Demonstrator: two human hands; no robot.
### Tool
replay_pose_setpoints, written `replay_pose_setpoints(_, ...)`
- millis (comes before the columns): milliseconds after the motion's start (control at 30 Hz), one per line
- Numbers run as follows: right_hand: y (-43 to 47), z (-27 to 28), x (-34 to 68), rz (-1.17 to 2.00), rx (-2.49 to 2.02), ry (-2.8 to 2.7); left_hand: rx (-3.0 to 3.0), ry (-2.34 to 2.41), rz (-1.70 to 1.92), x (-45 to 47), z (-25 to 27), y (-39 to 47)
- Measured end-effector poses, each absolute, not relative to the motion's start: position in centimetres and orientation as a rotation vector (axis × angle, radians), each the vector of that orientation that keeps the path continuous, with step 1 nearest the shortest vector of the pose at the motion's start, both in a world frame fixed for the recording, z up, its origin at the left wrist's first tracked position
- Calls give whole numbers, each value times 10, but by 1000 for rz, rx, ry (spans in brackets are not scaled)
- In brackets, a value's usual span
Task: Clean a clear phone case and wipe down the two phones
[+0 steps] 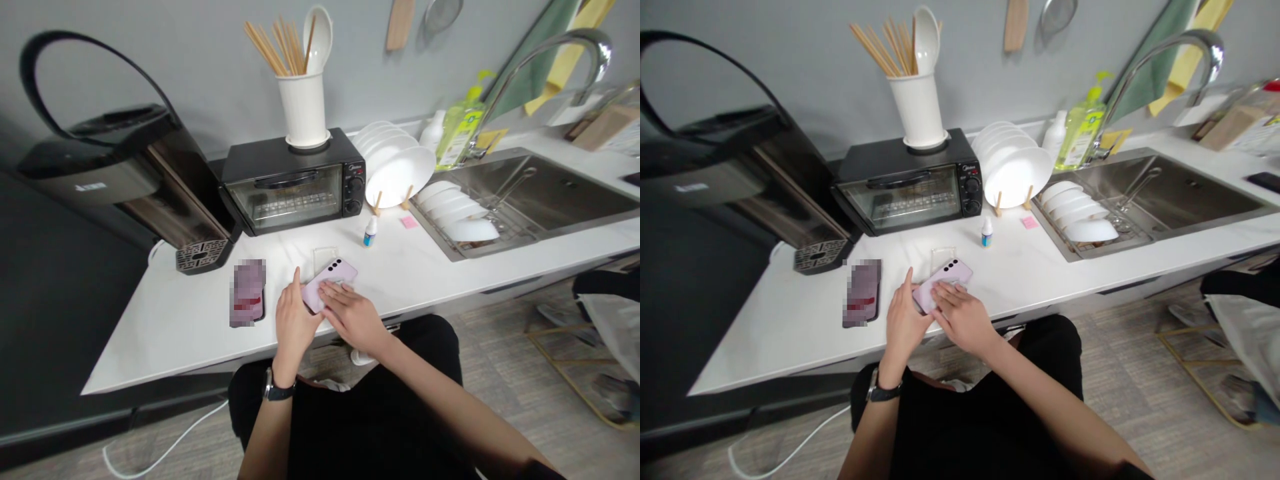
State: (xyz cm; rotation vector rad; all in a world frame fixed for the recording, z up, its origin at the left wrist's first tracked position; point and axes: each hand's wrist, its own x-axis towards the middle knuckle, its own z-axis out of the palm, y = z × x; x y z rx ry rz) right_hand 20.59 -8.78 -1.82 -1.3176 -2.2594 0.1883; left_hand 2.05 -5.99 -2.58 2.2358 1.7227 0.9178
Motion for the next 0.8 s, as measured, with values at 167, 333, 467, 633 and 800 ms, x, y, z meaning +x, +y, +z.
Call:
replay_pose_setpoints(167, -49, -18, 229, 119, -1575, -2149, 2230, 1721, 897, 25, -24, -57)
replay_pose_setpoints(333, -49, -16, 192, 135, -1432, -2190, 2241, 1735, 891, 23, -26, -58)
replay_pose_setpoints(467, -83, -12, 161, 166, -1310, -2251, 2287, 1689, 911, 19, -29, -61)
replay_pose_setpoints(633, -104, -13, 177, 247, -1265, -2264, 2264, 1701, 903, 20, -28, -62)
replay_pose_setpoints(800, -72, -18, 223, 160, -1448, -2188, 2192, 1719, 898, 25, -24, -60)
